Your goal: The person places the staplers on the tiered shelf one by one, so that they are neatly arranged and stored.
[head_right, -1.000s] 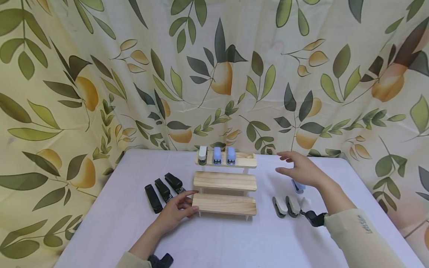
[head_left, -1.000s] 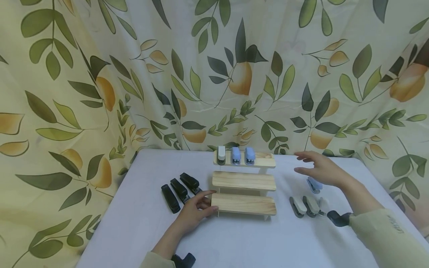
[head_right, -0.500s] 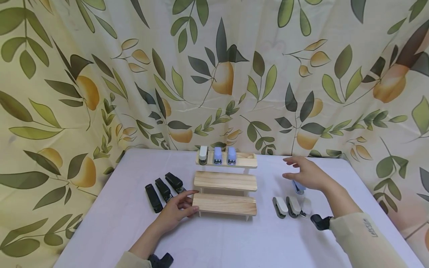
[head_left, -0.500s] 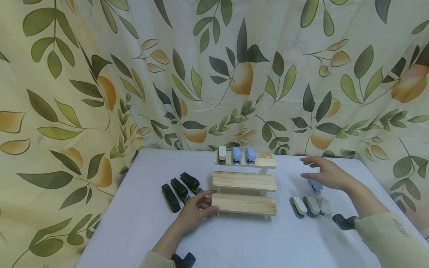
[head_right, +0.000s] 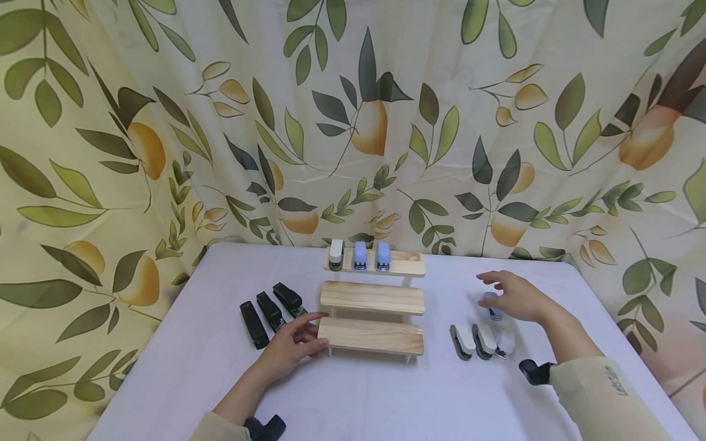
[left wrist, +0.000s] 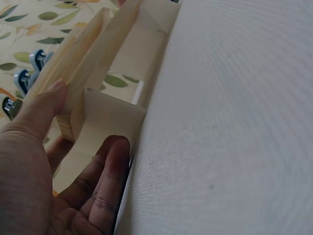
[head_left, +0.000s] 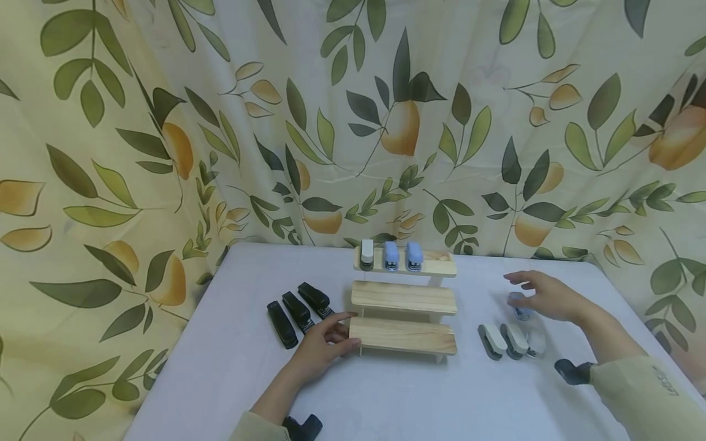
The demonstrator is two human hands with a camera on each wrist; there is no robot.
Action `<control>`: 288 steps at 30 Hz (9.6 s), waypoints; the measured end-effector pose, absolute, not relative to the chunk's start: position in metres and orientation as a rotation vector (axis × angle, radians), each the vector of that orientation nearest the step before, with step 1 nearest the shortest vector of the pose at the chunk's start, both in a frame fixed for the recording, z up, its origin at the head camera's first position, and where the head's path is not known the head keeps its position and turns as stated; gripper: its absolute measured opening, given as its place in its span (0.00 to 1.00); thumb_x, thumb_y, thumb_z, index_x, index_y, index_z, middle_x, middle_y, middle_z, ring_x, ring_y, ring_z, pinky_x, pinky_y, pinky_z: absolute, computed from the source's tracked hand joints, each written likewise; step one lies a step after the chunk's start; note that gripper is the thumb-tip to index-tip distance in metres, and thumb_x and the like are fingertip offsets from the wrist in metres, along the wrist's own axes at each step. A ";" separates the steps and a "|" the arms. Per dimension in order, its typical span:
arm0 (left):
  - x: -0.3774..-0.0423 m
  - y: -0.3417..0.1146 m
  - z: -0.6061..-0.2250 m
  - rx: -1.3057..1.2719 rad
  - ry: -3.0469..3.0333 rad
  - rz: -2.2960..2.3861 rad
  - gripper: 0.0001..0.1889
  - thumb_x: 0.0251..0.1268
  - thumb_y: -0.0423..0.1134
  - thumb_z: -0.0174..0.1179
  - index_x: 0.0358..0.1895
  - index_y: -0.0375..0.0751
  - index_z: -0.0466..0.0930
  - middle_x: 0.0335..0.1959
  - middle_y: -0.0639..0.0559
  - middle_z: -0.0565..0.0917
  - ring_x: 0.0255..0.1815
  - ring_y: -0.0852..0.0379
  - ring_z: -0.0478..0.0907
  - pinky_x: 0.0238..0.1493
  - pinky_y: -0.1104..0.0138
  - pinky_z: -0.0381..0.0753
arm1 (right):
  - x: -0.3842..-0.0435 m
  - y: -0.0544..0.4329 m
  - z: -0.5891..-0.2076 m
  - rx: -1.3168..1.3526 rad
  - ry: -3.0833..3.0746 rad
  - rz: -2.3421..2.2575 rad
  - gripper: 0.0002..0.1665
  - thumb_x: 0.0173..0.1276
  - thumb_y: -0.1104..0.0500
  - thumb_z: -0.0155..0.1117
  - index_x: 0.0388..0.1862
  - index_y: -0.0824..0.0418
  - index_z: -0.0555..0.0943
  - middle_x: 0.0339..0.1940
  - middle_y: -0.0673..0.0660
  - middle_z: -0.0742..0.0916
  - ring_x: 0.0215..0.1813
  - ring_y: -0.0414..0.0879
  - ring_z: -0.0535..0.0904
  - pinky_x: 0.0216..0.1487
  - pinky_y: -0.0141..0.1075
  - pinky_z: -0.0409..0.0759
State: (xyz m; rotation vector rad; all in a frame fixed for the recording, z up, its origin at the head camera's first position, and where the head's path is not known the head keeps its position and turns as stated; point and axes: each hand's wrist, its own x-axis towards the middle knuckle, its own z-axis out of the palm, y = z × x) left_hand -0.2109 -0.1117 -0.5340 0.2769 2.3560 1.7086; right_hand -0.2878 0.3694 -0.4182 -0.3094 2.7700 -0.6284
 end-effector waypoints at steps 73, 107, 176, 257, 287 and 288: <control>-0.213 -0.112 -0.533 0.289 2.368 1.692 0.30 0.64 0.55 0.72 0.69 0.66 0.75 0.51 0.54 0.86 0.45 0.61 0.85 0.46 0.66 0.81 | -0.302 0.411 -0.462 -0.185 2.662 -0.638 0.47 0.69 0.52 0.70 0.78 0.72 0.62 0.69 0.83 0.70 0.66 0.80 0.69 0.58 0.71 0.75; -0.212 -0.111 -0.532 0.291 2.361 1.711 0.29 0.64 0.53 0.72 0.69 0.64 0.76 0.50 0.52 0.86 0.45 0.58 0.85 0.45 0.67 0.81 | -0.294 0.404 -0.462 -0.148 2.739 -0.672 0.49 0.69 0.43 0.71 0.72 0.75 0.64 0.67 0.82 0.72 0.64 0.79 0.72 0.55 0.66 0.79; -0.210 -0.111 -0.529 0.293 2.348 1.727 0.29 0.65 0.52 0.72 0.69 0.68 0.75 0.50 0.52 0.86 0.46 0.59 0.85 0.44 0.67 0.81 | -0.276 0.315 -0.382 -0.501 2.938 -0.781 0.45 0.67 0.44 0.75 0.73 0.65 0.69 0.65 0.68 0.80 0.68 0.69 0.74 0.65 0.69 0.71; -0.211 -0.110 -0.533 0.294 2.367 1.713 0.29 0.64 0.55 0.72 0.69 0.64 0.76 0.50 0.52 0.86 0.45 0.60 0.85 0.43 0.68 0.81 | -0.285 0.251 -0.348 -0.708 2.921 -0.865 0.43 0.63 0.45 0.79 0.71 0.62 0.73 0.64 0.62 0.81 0.67 0.62 0.76 0.69 0.65 0.70; -0.211 -0.110 -0.532 0.290 2.375 1.712 0.29 0.64 0.53 0.72 0.68 0.65 0.76 0.49 0.53 0.86 0.45 0.59 0.84 0.43 0.67 0.81 | -0.295 0.240 -0.356 -0.698 2.881 -0.863 0.41 0.66 0.47 0.76 0.72 0.62 0.73 0.65 0.64 0.82 0.68 0.64 0.76 0.70 0.66 0.69; -0.211 -0.110 -0.532 0.289 2.373 1.714 0.29 0.64 0.53 0.72 0.68 0.65 0.76 0.49 0.53 0.86 0.45 0.59 0.84 0.43 0.67 0.81 | -0.295 0.240 -0.357 -0.692 2.878 -0.864 0.41 0.66 0.47 0.76 0.72 0.62 0.73 0.65 0.64 0.81 0.68 0.64 0.76 0.70 0.66 0.69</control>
